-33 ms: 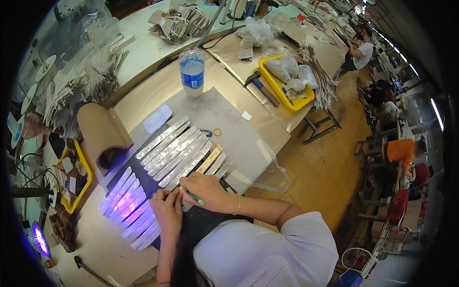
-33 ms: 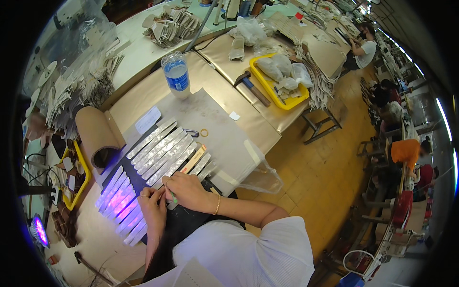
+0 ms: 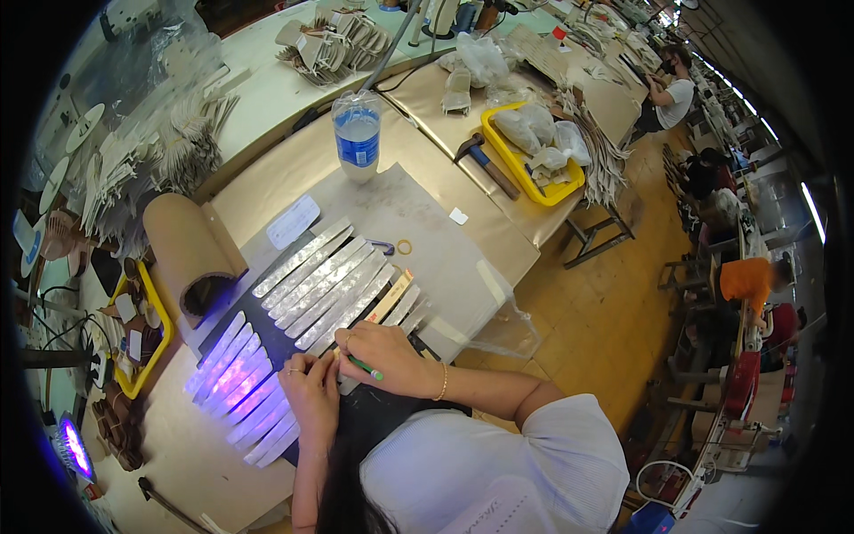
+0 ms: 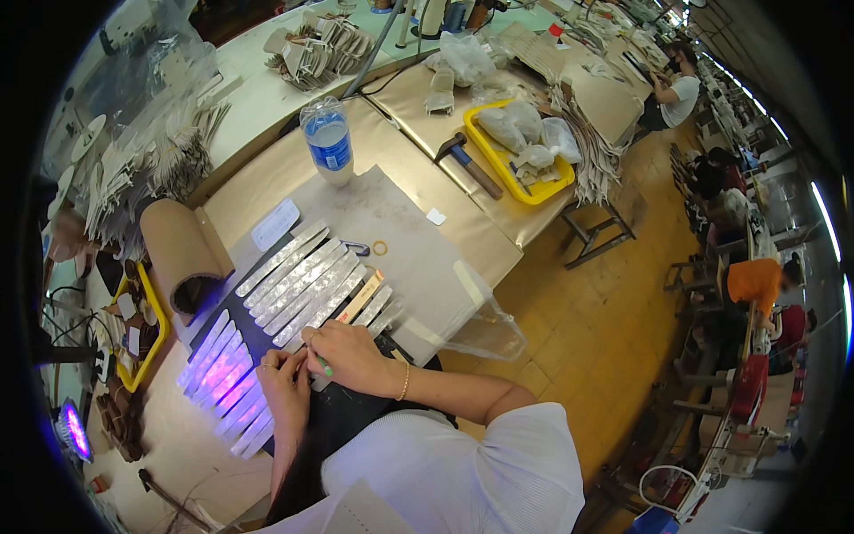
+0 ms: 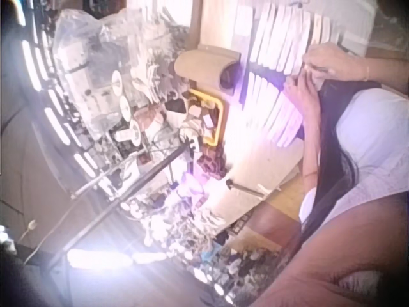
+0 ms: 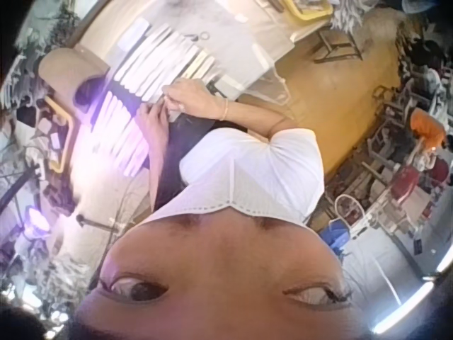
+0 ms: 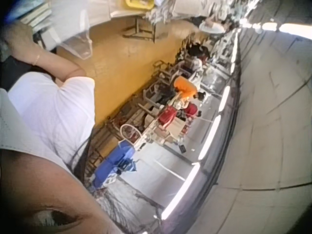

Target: The person arranges multiple white fabric strips on a black cutting mat, then uses a ruler and pencil to mark measurements on each strip. After marking, the person gathers the strips and places them into a yellow bin.

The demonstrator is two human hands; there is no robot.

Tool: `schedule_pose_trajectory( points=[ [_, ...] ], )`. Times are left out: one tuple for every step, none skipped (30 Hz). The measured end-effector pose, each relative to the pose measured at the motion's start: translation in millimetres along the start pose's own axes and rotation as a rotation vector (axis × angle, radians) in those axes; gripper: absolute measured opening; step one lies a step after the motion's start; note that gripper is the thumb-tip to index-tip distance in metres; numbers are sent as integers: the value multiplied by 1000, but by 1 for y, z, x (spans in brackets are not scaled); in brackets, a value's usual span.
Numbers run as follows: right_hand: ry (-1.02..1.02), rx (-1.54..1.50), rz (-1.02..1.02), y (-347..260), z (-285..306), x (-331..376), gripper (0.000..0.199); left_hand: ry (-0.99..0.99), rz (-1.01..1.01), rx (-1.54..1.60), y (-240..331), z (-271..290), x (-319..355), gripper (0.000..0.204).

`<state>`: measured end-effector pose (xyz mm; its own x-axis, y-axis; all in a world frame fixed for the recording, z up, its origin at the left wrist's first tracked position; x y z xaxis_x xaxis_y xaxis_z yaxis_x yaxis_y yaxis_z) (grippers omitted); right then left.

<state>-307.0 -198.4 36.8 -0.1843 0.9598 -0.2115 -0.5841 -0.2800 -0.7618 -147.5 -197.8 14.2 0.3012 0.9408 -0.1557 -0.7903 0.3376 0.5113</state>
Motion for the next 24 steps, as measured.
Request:
schedule_pose_trajectory(
  points=[
    [30, -26, -10, 3, 0, -1, 18, 4, -2, 0, 0, -1, -1, 19],
    [61, -53, -20, 8, -1, -1, 18, 6, -2, 3, 0, -2, -3, 19],
    [91, -79, -30, 11, 0, -1, 17, 8, -2, 6, 1, -4, -5, 19],
    [98, -97, -26, 11, 1, -2, 17, 9, 2, 5, 0, -3, -5, 19],
    [105, -116, -22, 12, 2, -3, 17, 13, 0, 5, 0, -3, -5, 18],
    [111, -134, -18, 12, 5, -4, 16, 18, -2, 6, 0, -4, -5, 18],
    [121, -130, -14, 12, 6, -5, 16, 21, -2, 2, -1, -3, -5, 18],
    [131, -126, -10, 11, 8, -7, 17, 22, 0, 9, 0, -3, -6, 17],
    [141, -122, -6, 10, 11, -9, 17, 24, 3, 15, 2, -3, -7, 16],
    [142, -134, -22, 9, 14, -11, 16, 25, 6, 22, 3, -2, -7, 16],
    [141, -147, -32, 5, 17, -14, 15, 32, 1, 16, 2, -1, -7, 15],
    [140, -159, -42, 2, 20, -17, 14, 38, -4, 9, 1, -1, -7, 15],
    [172, -177, -5, -1, 22, -21, 13, 40, -12, 6, 1, -2, -7, 15],
    [204, -195, 32, -4, 24, -25, 12, 42, -13, 7, 0, -2, -7, 15],
    [236, -213, 69, -7, 26, -28, 12, 45, -13, 8, -1, -3, -7, 14],
    [232, -198, 76, -10, 28, -31, 12, 45, -11, 7, -2, -3, -6, 14],
    [228, -182, 83, -13, 30, -33, 12, 45, -5, 18, -1, -2, -6, 13],
    [224, -167, 91, -15, 30, -34, 12, 47, 2, 29, 1, -2, -7, 13],
    [224, -182, 90, -15, 29, -34, 14, 49, 6, 43, 3, -2, -8, 12],
    [224, -196, 90, -16, 28, -34, 16, 48, 7, 42, 3, -2, -7, 12],
    [224, -210, 89, -16, 27, -34, 17, 47, 8, 42, 2, -2, -7, 12],
    [226, -219, 97, -15, 25, -32, 17, 47, 8, 42, 2, -3, -7, 11],
    [229, -227, 104, -12, 21, -30, 17, 46, -2, 28, 2, -3, -7, 13],
    [232, -236, 111, -10, 18, -29, 17, 44, -13, 15, 0, -2, -7, 15]
  ],
)
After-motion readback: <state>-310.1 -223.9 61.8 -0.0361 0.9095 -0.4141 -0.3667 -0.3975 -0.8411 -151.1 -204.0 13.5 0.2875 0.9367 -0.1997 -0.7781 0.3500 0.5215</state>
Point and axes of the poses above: each hand's wrist, its own x-axis away from the middle knuckle, its own z-axis out of the back of the hand, y = z × x, the point moved 3 cm from there along -x, towards the middle knuckle, and after that the axes turned 6 degrees about -x, right-handed, at the moved point
